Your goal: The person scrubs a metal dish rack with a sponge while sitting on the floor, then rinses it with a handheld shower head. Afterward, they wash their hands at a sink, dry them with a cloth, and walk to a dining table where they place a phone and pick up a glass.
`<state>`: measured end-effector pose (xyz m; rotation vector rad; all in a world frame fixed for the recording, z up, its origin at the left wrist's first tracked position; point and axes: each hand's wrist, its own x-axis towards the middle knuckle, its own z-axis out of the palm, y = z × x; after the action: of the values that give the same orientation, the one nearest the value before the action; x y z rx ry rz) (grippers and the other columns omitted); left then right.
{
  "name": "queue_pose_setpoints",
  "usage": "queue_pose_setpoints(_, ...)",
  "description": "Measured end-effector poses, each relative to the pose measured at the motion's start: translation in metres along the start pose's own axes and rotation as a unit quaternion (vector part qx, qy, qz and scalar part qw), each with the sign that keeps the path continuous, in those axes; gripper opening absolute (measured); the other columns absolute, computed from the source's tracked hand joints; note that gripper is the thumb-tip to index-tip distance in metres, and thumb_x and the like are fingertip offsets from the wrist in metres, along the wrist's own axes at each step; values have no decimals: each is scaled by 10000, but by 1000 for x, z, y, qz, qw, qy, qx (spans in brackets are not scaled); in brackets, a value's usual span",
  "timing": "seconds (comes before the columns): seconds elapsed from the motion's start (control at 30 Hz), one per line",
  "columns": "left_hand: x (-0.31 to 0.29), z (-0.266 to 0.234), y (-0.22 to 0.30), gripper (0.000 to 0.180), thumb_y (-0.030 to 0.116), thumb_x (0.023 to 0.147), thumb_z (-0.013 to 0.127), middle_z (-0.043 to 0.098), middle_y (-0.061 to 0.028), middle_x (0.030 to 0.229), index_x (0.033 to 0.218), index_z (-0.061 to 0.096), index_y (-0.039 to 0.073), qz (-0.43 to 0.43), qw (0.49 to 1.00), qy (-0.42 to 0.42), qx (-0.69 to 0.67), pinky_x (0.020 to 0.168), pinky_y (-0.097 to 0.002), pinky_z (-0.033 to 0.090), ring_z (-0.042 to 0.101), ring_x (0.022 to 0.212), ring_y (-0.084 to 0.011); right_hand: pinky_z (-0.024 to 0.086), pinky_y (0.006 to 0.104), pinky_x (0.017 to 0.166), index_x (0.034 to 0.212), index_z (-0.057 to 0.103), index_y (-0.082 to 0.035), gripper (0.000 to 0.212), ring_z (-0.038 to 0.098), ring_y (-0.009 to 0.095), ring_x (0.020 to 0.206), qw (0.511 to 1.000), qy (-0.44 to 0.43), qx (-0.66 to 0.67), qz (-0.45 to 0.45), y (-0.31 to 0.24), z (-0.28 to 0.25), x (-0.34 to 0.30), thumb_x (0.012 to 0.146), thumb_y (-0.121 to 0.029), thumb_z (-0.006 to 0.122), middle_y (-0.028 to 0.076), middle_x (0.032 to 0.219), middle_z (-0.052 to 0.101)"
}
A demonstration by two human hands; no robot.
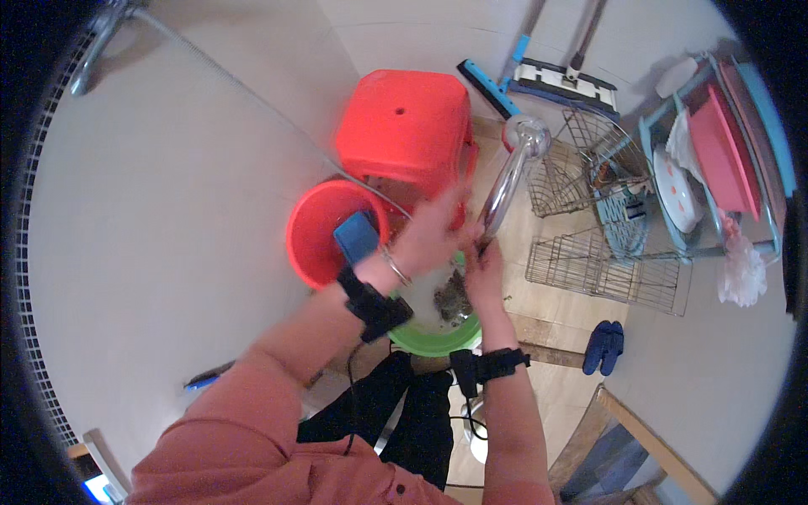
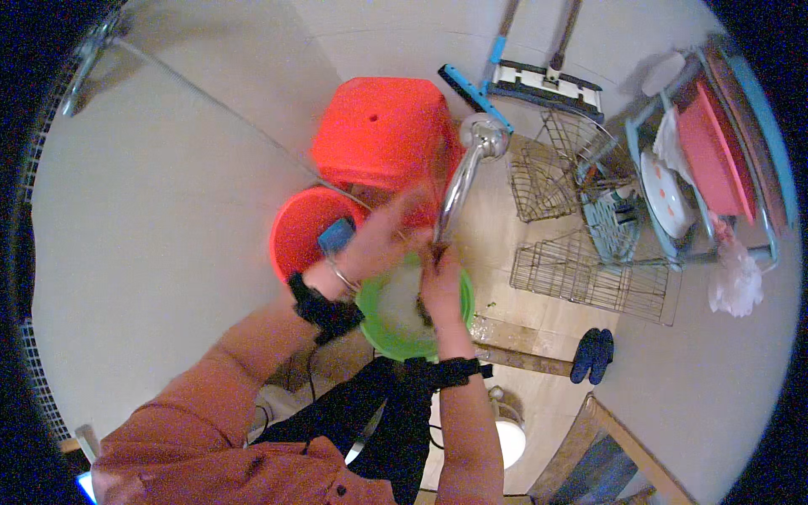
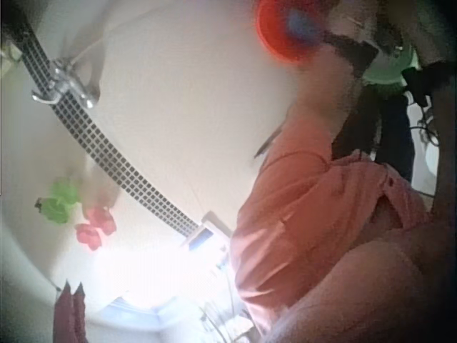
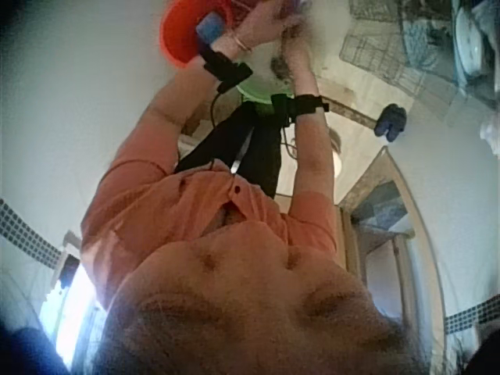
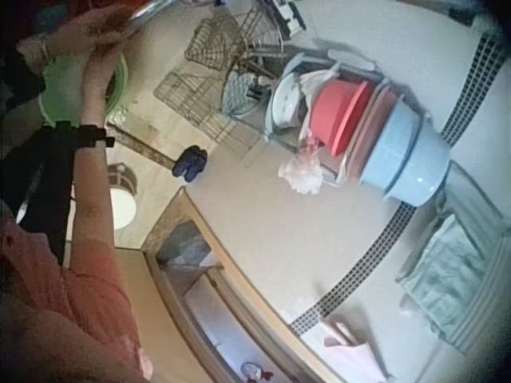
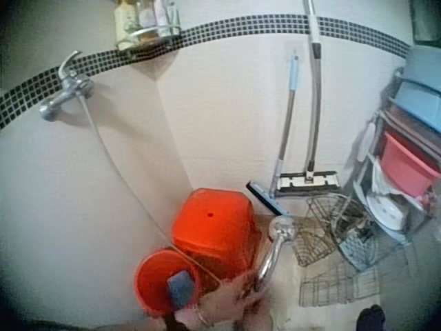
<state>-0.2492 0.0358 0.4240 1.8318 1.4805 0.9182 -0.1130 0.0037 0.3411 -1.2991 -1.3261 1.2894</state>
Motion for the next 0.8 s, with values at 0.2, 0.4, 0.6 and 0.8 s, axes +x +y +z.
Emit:
queue_pose_setpoints(0.2, 24, -222, 30, 323, 132, 838, 555, 481, -185, 1264, 1153, 547, 63, 123, 903, 255, 324, 1000, -407, 360, 431, 1193, -363, 425, 290, 810, 1049, 499, 5, 201, 520, 156, 872, 999, -8, -18, 32, -9, -7, 16, 901, -129, 523, 70, 947, 575)
queue_pose_setpoints(0.4, 26, -394, 121, 466, 143, 819, 571, 381, -107, 1381, 1273, 465, 129, 216, 669, 450, 551, 1061, -441, 259, 334, 1262, -327, 439, 310, 728, 1000, 504, 22, 200, 530, 171, 776, 996, -15, -46, -70, -35, 6, 29, 891, -144, 528, 69, 852, 565)
queue_pose_setpoints(0.6, 38, -465, 136, 638, 139, 816, 520, 263, -150, 1435, 1388, 241, 99, -5, 743, 426, 517, 1010, -631, 216, 200, 1334, -375, 444, 331, 682, 924, 508, 13, 156, 555, 185, 753, 977, 26, -193, -90, -60, 30, 34, 892, -138, 523, 81, 779, 578)
queue_pose_setpoints(0.8, 61, -500, 124, 639, 195, 838, 479, 224, -125, 1459, 1403, 197, 98, -43, 773, 436, 459, 1010, -648, 203, 157, 1358, -359, 449, 305, 686, 902, 509, -1, 120, 552, 154, 746, 991, -35, -76, -106, -98, 36, 19, 887, -119, 529, 67, 774, 572)
